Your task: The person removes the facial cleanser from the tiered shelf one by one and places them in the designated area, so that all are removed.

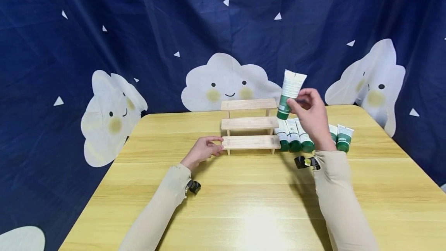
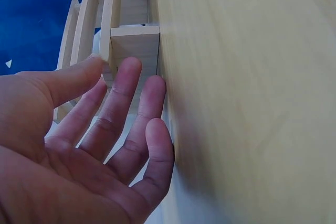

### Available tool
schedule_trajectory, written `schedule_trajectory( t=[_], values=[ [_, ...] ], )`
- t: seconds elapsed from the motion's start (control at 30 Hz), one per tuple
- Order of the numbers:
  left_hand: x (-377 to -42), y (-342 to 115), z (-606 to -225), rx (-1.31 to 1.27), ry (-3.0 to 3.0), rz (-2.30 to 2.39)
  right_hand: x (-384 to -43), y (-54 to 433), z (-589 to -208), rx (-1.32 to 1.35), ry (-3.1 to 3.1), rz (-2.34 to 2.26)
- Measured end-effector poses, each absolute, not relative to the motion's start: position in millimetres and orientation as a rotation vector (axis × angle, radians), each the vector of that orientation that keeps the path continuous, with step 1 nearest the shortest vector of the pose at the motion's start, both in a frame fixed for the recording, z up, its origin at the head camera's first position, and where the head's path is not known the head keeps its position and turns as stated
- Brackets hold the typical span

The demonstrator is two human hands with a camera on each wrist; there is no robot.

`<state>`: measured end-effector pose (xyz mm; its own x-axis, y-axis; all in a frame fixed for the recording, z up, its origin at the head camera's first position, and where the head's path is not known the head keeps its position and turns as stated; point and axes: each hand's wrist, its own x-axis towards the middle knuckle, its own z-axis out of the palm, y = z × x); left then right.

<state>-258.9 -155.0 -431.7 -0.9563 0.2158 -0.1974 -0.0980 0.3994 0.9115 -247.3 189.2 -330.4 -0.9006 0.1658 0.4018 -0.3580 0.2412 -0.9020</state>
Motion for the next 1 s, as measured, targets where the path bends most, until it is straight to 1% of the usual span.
schedule_trajectory(
  t=[0.33,0.57,0.73,1.0],
  values=[
    [-259,-155,-431,0.105,2.381,1.572,-240,235,-320,0.098,-1.756,2.064],
    [-259,-152,-430,0.111,2.381,1.569,-229,274,-320,0.016,-1.676,2.052],
    [-258,-152,-430,0.103,2.38,1.578,-221,302,-322,0.009,-1.59,2.131],
    [-259,-151,-431,0.102,2.375,1.588,-209,344,-334,-0.182,-1.507,2.156]
  ],
)
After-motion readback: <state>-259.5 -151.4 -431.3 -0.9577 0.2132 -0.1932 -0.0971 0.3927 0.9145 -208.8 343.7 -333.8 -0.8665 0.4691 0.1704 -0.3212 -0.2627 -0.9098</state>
